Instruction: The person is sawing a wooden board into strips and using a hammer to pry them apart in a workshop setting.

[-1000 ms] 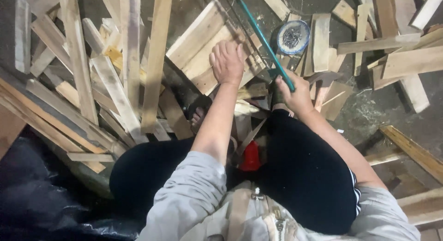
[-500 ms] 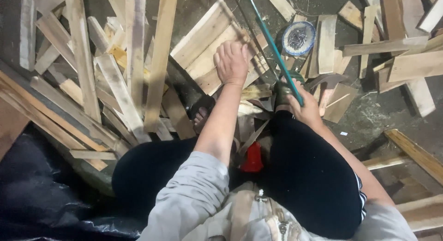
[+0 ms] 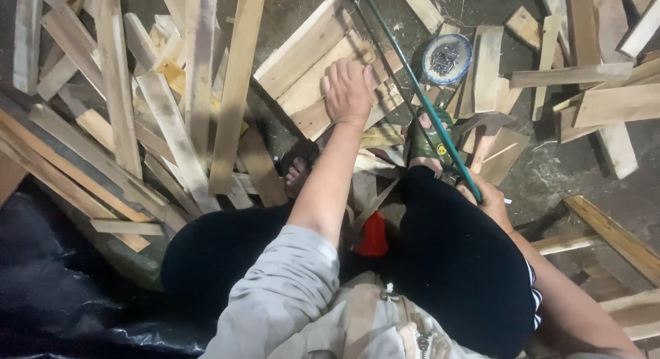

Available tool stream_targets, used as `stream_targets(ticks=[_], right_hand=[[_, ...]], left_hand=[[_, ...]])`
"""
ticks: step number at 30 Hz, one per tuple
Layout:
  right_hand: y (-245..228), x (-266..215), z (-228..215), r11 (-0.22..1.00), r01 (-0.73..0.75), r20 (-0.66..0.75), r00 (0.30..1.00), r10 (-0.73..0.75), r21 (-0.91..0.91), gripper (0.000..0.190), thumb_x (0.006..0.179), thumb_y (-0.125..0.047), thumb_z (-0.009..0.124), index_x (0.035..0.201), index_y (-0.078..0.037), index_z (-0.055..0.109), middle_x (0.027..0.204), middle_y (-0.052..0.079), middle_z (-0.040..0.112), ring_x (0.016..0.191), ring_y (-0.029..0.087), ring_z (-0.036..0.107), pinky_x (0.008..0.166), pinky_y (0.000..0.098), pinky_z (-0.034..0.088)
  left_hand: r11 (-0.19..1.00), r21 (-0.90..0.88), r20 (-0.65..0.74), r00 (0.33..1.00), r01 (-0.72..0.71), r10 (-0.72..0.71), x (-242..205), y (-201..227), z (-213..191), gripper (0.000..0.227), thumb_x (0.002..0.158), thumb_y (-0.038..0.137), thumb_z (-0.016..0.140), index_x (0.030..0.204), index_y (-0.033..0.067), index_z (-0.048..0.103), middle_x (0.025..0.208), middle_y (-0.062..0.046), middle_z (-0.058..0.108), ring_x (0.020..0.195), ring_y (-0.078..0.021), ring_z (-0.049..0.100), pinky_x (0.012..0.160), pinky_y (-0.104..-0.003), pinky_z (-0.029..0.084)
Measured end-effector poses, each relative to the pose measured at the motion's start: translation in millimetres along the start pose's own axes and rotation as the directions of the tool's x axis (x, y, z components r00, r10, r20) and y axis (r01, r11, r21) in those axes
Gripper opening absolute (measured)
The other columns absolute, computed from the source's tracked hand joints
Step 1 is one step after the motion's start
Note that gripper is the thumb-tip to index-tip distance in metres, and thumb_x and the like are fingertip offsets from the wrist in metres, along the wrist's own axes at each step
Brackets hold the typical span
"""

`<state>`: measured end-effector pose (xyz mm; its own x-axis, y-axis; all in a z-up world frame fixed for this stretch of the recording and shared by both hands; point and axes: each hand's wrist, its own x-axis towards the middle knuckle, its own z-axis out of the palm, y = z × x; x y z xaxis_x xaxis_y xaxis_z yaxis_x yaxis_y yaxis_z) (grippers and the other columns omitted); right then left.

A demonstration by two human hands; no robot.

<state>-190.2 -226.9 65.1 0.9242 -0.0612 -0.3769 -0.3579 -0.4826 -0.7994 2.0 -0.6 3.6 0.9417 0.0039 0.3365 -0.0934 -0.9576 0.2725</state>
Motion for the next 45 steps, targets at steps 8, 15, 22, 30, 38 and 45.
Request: stream_targets(ticks=[8,15,22,30,38,45], right_hand=[[-14.9,0.9,1.5,0.999,-0.006,-0.038,0.999,0.007,0.040,0.029,0.079,-0.012,0.059,0.108,-0.008,0.057,0.073,0.015,0.057,0.066,0.028,0.055,0.065,0.0360,0.042],[-22.8,6.1,-5.7,0.998,-0.026,-0.042,0.999,0.028,0.060,0.028,0.078,-0.013,0.061,0.106,-0.011,0.059,0.072,0.014,0.058,0.066,0.022,0.056,0.061,0.0315,0.041],[-43.2,6.8,-15.1,0.994,-0.105,-0.021,0.994,0.106,0.043,0.025,0.078,-0.016,0.061,0.103,-0.014,0.060,0.074,0.013,0.060,0.070,0.023,0.058,0.061,0.0319,0.042],[-77.9,20.8,-33.1,0.994,-0.038,-0.007,0.999,0.037,-0.106,0.025,0.076,-0.014,0.063,0.099,-0.006,0.061,0.074,0.020,0.059,0.071,0.037,0.057,0.059,0.0397,0.043],[-85.4,24.5,-35.7,0.997,-0.008,0.010,1.000,0.009,-0.080,0.019,0.079,-0.015,0.059,0.097,-0.008,0.061,0.060,0.014,0.057,0.058,0.029,0.058,0.053,0.0342,0.042],[-56.3,17.9,-24.1,0.999,-0.007,-0.018,1.000,0.007,-0.032,0.021,0.077,-0.015,0.061,0.098,-0.009,0.061,0.070,0.016,0.060,0.069,0.032,0.059,0.059,0.0363,0.042]], left_hand=[[1.000,0.021,-0.019,1.000,-0.023,0.023,-1.1,-1.4,4.6,0.022,0.077,0.029,0.045,0.065,0.0126,0.037,0.067,-0.003,0.037,0.065,-0.0243,0.042,0.053,-0.035,0.032],[0.999,0.008,-0.018,0.999,-0.031,0.031,2.6,1.0,-2.5,0.023,0.075,0.028,0.048,0.065,0.0115,0.035,0.066,-0.004,0.036,0.064,-0.0246,0.042,0.053,-0.036,0.031],[0.998,0.034,-0.039,0.998,-0.049,0.051,2.1,2.0,-3.5,0.023,0.075,0.028,0.047,0.065,0.0116,0.035,0.066,-0.003,0.035,0.063,-0.0242,0.042,0.052,-0.035,0.031],[0.997,0.041,-0.045,0.997,-0.059,0.060,2.3,2.2,-3.1,0.024,0.075,0.028,0.048,0.064,0.0111,0.035,0.065,-0.003,0.034,0.062,-0.0249,0.041,0.052,-0.035,0.031],[0.998,0.049,0.012,0.999,-0.031,0.031,-0.9,-0.4,0.3,0.024,0.076,0.031,0.045,0.065,0.0114,0.035,0.067,-0.003,0.035,0.064,-0.0242,0.041,0.054,-0.036,0.031],[0.998,0.044,0.008,0.999,-0.042,0.041,-1.0,-1.9,2.6,0.024,0.075,0.031,0.046,0.065,0.0112,0.036,0.067,-0.004,0.035,0.064,-0.0248,0.041,0.054,-0.036,0.031]])
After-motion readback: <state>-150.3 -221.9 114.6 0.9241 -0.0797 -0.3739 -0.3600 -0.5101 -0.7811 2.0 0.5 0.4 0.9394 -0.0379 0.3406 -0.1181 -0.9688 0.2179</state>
